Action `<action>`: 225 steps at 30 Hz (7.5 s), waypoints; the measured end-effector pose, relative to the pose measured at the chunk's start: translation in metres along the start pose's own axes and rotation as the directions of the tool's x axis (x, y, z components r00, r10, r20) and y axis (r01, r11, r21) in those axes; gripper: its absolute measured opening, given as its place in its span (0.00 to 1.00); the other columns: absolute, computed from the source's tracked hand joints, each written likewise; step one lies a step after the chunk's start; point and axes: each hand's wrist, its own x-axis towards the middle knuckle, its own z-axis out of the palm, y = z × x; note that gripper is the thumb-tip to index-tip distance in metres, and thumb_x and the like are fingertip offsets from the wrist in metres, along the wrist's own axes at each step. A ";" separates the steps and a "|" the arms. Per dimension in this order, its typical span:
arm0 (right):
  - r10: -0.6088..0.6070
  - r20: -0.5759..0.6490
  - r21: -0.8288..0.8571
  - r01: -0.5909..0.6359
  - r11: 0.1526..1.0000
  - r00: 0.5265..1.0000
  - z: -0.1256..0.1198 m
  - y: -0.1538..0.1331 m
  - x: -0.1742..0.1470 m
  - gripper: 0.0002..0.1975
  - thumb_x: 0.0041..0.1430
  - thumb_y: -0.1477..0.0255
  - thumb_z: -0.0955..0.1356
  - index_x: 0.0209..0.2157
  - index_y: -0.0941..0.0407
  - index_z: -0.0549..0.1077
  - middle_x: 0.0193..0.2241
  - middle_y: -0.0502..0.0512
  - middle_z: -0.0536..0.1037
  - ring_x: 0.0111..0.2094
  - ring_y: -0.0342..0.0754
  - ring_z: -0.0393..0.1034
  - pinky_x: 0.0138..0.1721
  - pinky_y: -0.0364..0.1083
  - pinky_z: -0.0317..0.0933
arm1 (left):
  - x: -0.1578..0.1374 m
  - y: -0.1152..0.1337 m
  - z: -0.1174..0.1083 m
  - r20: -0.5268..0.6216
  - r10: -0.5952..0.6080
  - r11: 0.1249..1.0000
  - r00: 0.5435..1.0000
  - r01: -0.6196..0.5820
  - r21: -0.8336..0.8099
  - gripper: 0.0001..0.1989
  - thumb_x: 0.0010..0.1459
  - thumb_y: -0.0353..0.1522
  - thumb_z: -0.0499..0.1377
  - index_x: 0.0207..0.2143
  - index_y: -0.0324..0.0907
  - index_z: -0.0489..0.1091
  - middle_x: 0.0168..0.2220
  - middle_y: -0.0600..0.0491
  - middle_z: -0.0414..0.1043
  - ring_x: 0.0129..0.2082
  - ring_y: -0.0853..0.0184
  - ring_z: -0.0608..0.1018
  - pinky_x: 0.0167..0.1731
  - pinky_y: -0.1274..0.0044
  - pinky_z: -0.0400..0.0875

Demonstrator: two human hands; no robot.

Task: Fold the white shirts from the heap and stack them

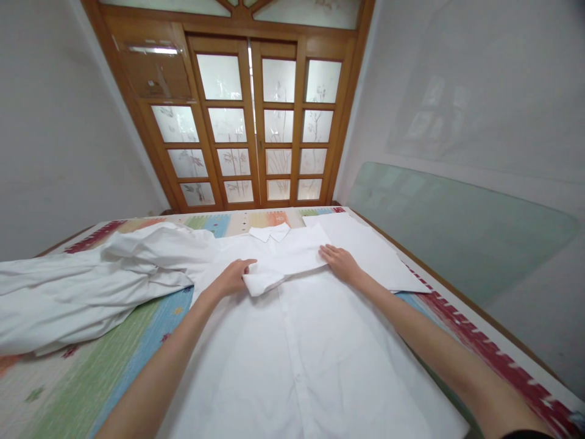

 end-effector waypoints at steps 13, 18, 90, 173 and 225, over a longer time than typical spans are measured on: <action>0.197 -0.012 0.033 -0.196 0.980 0.980 0.010 0.018 -0.008 0.25 0.57 0.85 0.59 0.57 0.60 0.67 0.58 0.61 0.69 0.59 0.51 0.63 0.52 0.47 0.64 | -0.027 0.014 -0.021 0.267 0.077 0.975 0.961 -0.129 0.182 0.40 0.46 0.45 0.64 0.61 0.45 0.60 0.60 0.45 0.64 0.57 0.51 0.65 0.55 0.64 0.57; 0.100 0.063 0.084 -0.105 0.991 0.993 0.020 0.021 -0.001 0.28 0.57 0.87 0.57 0.57 0.60 0.68 0.60 0.60 0.67 0.60 0.48 0.61 0.57 0.47 0.60 | -0.023 0.042 -0.014 0.217 -0.002 0.985 0.976 -0.035 0.170 0.47 0.47 0.60 0.56 0.62 0.41 0.58 0.50 0.41 0.72 0.51 0.50 0.70 0.52 0.62 0.57; 0.151 0.002 0.071 -0.151 0.986 0.989 0.004 0.037 -0.020 0.21 0.58 0.77 0.62 0.53 0.59 0.69 0.51 0.63 0.73 0.49 0.54 0.67 0.43 0.46 0.64 | 0.001 -0.033 -0.011 -0.079 -0.279 0.956 0.957 0.269 -0.117 0.13 0.56 0.37 0.49 0.37 0.41 0.70 0.38 0.49 0.77 0.40 0.62 0.76 0.44 0.74 0.68; 0.636 0.089 0.207 -0.638 0.742 0.767 0.033 0.040 0.108 0.18 0.68 0.70 0.53 0.50 0.59 0.67 0.51 0.68 0.63 0.42 0.54 0.71 0.39 0.51 0.64 | 0.055 -0.045 -0.033 -0.132 -0.409 0.798 0.903 0.424 0.429 0.27 0.64 0.49 0.45 0.41 0.39 0.74 0.40 0.40 0.77 0.42 0.53 0.78 0.39 0.71 0.68; 0.278 0.174 0.443 -0.327 0.835 0.945 0.036 0.073 0.018 0.37 0.56 0.65 0.65 0.65 0.58 0.54 0.65 0.61 0.57 0.65 0.55 0.51 0.63 0.54 0.49 | 0.048 -0.062 -0.045 -0.003 -0.587 0.781 0.810 0.567 0.262 0.28 0.59 0.52 0.49 0.29 0.39 0.76 0.38 0.38 0.78 0.42 0.52 0.78 0.37 0.71 0.69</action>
